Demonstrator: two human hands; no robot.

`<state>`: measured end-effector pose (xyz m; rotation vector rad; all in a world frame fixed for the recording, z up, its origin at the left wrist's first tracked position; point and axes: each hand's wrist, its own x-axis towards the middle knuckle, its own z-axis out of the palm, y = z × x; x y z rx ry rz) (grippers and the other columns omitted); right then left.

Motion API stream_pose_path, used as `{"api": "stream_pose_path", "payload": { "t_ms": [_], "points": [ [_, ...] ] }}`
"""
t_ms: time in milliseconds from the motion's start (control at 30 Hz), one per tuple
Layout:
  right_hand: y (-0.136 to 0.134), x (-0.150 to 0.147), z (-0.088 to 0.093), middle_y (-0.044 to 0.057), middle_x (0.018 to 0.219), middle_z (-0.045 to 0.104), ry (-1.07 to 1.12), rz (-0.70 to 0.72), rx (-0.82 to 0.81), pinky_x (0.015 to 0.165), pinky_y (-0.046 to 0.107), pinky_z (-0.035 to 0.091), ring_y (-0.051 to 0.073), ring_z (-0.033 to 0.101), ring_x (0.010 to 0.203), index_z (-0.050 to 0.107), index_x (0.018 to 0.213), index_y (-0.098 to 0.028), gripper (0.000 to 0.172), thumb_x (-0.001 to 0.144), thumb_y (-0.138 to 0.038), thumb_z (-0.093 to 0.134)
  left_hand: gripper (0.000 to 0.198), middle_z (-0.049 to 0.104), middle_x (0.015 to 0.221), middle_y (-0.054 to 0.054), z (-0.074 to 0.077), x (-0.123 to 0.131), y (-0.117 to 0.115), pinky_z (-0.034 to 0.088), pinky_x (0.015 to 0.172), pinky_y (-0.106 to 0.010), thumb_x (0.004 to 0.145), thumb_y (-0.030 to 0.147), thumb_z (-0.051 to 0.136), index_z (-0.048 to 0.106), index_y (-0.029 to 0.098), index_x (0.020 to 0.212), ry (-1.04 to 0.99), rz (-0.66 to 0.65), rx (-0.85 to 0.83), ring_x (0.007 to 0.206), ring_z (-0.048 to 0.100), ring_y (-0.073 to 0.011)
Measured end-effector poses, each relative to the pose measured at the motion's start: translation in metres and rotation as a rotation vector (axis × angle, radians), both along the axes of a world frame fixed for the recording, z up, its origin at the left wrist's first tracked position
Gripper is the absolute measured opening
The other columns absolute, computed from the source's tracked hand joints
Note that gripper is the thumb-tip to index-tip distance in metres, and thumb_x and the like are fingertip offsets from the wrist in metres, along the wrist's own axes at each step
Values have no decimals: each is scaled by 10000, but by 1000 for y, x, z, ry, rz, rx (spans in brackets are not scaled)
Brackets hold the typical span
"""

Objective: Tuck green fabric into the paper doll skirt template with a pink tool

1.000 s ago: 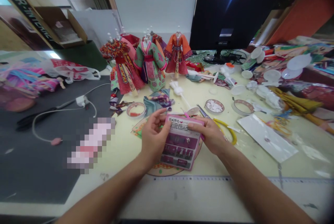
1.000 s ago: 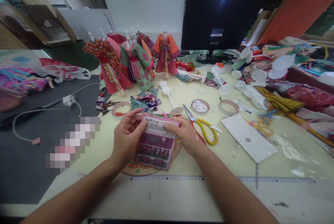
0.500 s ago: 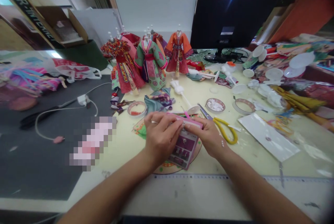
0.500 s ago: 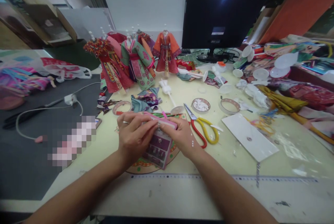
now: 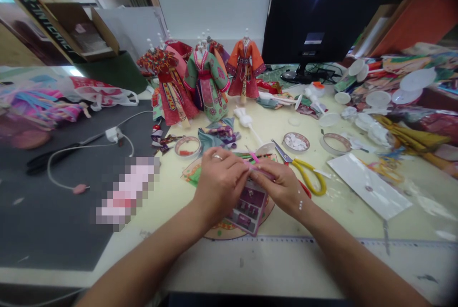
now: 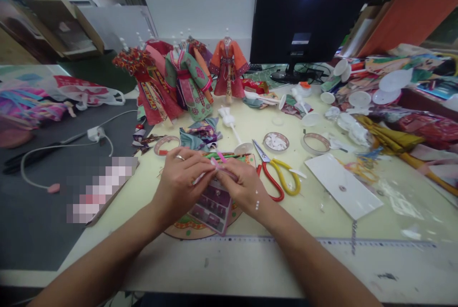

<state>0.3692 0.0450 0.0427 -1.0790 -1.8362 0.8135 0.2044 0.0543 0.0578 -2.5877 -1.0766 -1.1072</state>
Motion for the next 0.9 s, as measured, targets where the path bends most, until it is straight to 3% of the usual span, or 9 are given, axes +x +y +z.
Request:
{"api": "stream_pose_path", "payload": {
  "t_ms": [200, 333, 500, 633, 900],
  "points": [
    [-1, -1, 0, 15, 788, 623, 2, 17, 15, 680, 246, 425, 135, 555, 736, 633, 794, -193, 148, 858, -228, 504, 133, 670, 757, -58, -2, -1, -3, 361, 938, -422, 811, 79, 513, 610, 141, 747, 166, -16, 152, 868, 569, -197],
    [-1, 1, -2, 11, 785, 636, 77, 4, -75, 665, 243, 434, 137, 564, 727, 654, 829, -182, 140, 830, -275, 550, 75, 678, 766, -46, -6, -4, 0, 392, 910, -410, 798, 113, 552, 616, 142, 771, 27, -28, 135, 832, 571, -191],
    [2, 5, -5, 3, 730, 630, 248, 4, -342, 549, 224, 437, 120, 556, 625, 677, 885, -175, 219, 790, -357, 600, 94, 672, 776, -27, -1, -10, 3, 449, 760, -309, 812, 179, 560, 644, 166, 771, -374, 20, -324, 780, 586, -160],
    [3, 8, -6, 3, 733, 645, 371, 2, -439, 552, 218, 461, 110, 574, 614, 686, 875, -174, 222, 752, -355, 645, 130, 673, 787, -22, 1, -15, 5, 451, 682, -266, 802, 278, 592, 659, 170, 775, -620, 71, -703, 746, 599, -151],
    [5, 11, -6, 1, 688, 653, 453, 0, -505, 538, 223, 471, 104, 582, 575, 686, 856, -165, 230, 724, -352, 678, 125, 640, 675, 16, -3, -19, 12, 445, 654, -201, 750, 281, 657, 649, 164, 706, -1064, -74, -945, 661, 566, -96]
  ]
}}
